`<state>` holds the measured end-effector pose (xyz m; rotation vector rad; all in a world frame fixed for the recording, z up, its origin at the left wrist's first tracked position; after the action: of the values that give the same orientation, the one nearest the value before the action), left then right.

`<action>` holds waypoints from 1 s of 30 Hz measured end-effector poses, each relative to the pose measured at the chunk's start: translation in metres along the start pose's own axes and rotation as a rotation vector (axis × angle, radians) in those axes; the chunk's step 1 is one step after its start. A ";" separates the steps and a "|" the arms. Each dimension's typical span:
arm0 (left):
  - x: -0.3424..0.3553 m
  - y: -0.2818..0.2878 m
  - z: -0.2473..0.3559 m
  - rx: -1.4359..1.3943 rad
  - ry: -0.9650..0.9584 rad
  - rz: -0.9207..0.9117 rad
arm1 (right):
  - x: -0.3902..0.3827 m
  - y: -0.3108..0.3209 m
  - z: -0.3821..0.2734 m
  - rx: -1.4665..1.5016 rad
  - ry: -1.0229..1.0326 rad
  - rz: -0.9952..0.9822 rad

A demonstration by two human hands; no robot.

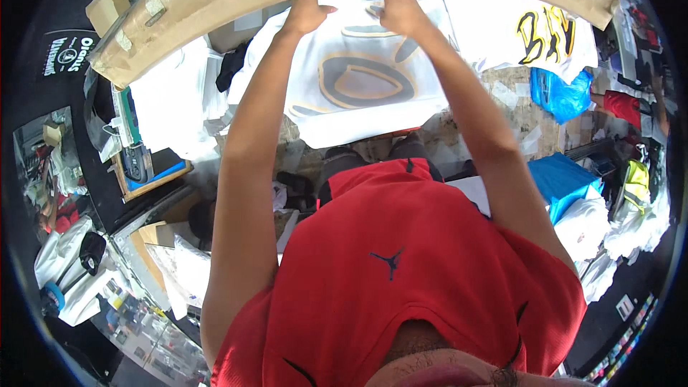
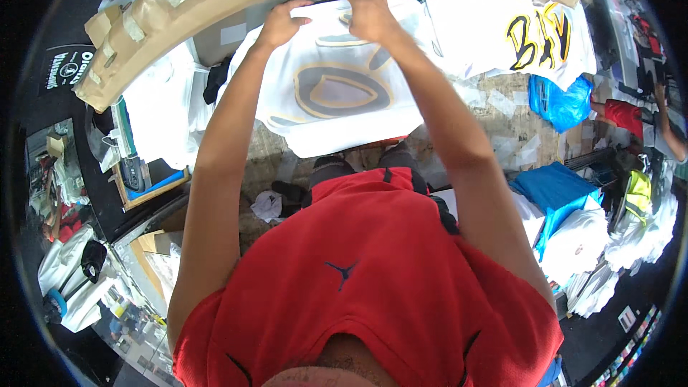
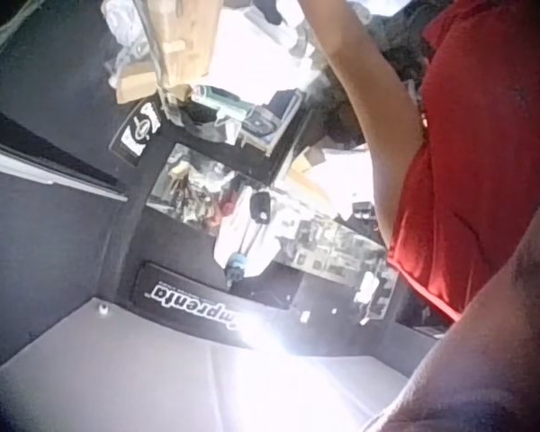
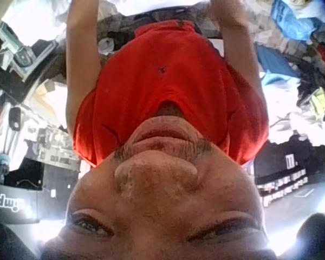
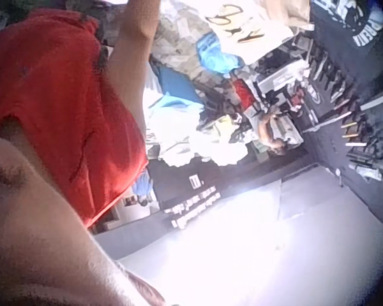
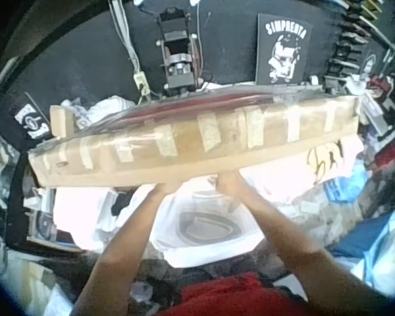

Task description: The person heat presses labels onto T-shirts by positioning transfer paper on the shirts, pressing them with a heat press machine, and peeling off the backing paper by hand.

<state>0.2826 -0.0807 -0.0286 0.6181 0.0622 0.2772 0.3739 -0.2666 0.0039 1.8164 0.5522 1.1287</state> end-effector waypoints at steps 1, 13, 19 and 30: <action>0.000 -0.001 0.000 0.001 -0.002 -0.006 | 0.012 -0.006 0.010 -0.001 -0.006 0.000; 0.000 -0.006 -0.012 0.191 -0.062 0.109 | 0.040 -0.041 0.014 -0.074 0.102 -0.638; 0.004 -0.006 -0.013 0.140 -0.051 0.095 | 0.034 -0.034 0.028 0.238 -0.085 -0.639; 0.005 -0.006 -0.022 0.127 0.034 0.036 | 0.038 -0.035 0.027 0.012 -0.068 -0.702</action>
<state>0.2853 -0.0716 -0.0495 0.7417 0.1022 0.3202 0.4189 -0.2340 -0.0131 1.4724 1.0500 0.5793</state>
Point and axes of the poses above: each hand's wrist, its own x-axis towards the middle knuckle, its own y-axis out of the back of the hand, z = x × y, the point moved 5 cm from there along x, towards the middle knuckle, and after that the axes turned 13 degrees about -x, right-handed, at the moved point
